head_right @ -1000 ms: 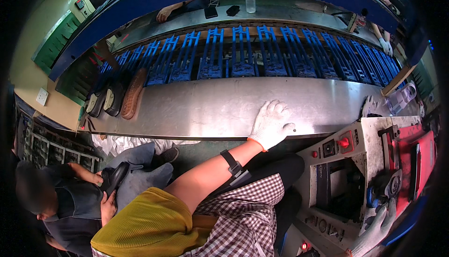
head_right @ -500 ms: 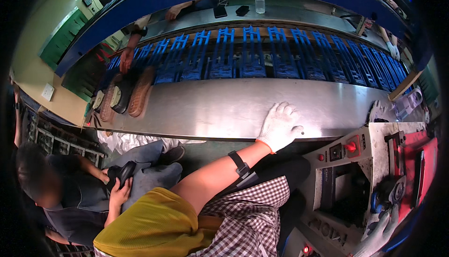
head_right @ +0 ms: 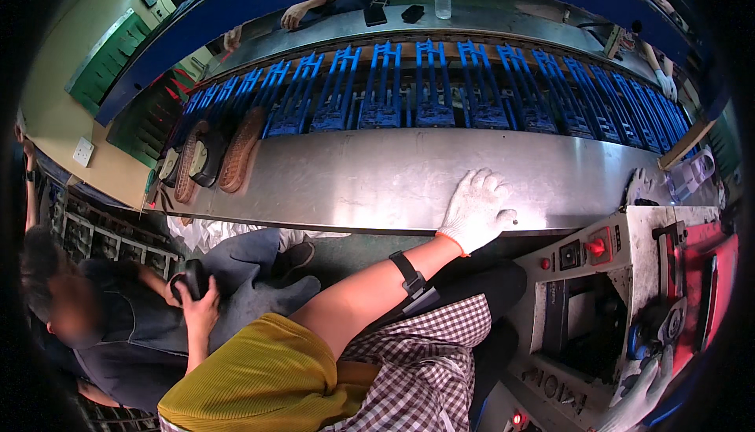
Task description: Operate an industrial heat-press machine to bond soles to shoe uppers and inspect the finished product.
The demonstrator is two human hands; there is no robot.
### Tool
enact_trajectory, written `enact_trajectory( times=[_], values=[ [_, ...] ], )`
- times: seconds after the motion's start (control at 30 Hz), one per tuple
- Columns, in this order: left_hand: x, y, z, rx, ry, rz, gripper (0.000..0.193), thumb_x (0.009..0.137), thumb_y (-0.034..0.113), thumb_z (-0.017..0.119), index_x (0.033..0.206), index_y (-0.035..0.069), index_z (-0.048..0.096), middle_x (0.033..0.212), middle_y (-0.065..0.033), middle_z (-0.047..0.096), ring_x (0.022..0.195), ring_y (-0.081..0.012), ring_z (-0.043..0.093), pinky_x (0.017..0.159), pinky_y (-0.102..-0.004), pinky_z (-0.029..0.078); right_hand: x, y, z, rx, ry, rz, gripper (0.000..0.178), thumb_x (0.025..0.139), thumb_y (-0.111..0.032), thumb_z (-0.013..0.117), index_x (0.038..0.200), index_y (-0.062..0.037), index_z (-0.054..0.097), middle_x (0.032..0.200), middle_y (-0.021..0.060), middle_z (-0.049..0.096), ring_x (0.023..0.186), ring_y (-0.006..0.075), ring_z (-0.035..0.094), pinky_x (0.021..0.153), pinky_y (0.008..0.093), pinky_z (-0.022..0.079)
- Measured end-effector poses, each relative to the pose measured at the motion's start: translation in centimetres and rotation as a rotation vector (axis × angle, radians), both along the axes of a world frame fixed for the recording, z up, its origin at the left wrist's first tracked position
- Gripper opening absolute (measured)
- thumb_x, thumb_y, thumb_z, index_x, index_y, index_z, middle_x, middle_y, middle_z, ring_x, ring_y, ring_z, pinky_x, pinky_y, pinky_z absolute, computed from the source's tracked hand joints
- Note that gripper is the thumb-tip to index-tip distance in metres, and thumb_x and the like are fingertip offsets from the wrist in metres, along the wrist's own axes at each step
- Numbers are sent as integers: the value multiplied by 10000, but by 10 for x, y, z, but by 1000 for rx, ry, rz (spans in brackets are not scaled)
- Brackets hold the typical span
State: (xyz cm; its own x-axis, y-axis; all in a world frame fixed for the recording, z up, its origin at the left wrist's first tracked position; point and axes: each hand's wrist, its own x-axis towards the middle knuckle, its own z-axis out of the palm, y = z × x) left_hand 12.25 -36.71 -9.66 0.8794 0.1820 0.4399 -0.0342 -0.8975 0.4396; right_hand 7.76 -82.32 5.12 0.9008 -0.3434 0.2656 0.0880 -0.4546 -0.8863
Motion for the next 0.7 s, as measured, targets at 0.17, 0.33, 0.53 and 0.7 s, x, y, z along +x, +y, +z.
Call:
enact_trajectory(
  times=[0.17, 0.33, 0.53, 0.7],
  values=[
    [-1, 0, 0, 8, 6, 1, 448, 877, 374, 722, 1182, 48, 691, 1352, -181, 612, 1380, -368, 498, 1228, -520, 314, 1, -2, -1, 64, 8, -13, 371, 1099, -182, 584, 1442, -40, 603, 1440, 45, 590, 1253, 166, 540, 1014, 287, 469],
    [0, -1, 0, 15, 8, 6, 450, 881, 375, 718, 1183, 43, 691, 1356, -178, 613, 1384, -368, 497, 1230, -522, 312, 0, -6, 0, -53, 38, -10, 381, 1101, -181, 581, 1450, -29, 595, 1428, 43, 599, 1242, 165, 546, 1001, 277, 474],
    [0, -1, 1, 4, 10, 0, 451, 881, 379, 716, 1178, 40, 696, 1348, -176, 618, 1381, -367, 500, 1228, -519, 314, 1, -5, -1, -34, -7, 6, 383, 1100, -169, 582, 1453, -22, 592, 1416, 40, 595, 1203, 151, 548, 959, 268, 481],
    [1, 0, 0, 4, 6, -10, 452, 884, 382, 715, 1160, 25, 701, 1343, -178, 622, 1367, -366, 510, 1223, -518, 318, -2, 1, 2, 31, 10, 13, 377, 1097, -152, 588, 1452, -25, 594, 1366, 42, 588, 1145, 132, 546, 908, 257, 491]
  ],
)
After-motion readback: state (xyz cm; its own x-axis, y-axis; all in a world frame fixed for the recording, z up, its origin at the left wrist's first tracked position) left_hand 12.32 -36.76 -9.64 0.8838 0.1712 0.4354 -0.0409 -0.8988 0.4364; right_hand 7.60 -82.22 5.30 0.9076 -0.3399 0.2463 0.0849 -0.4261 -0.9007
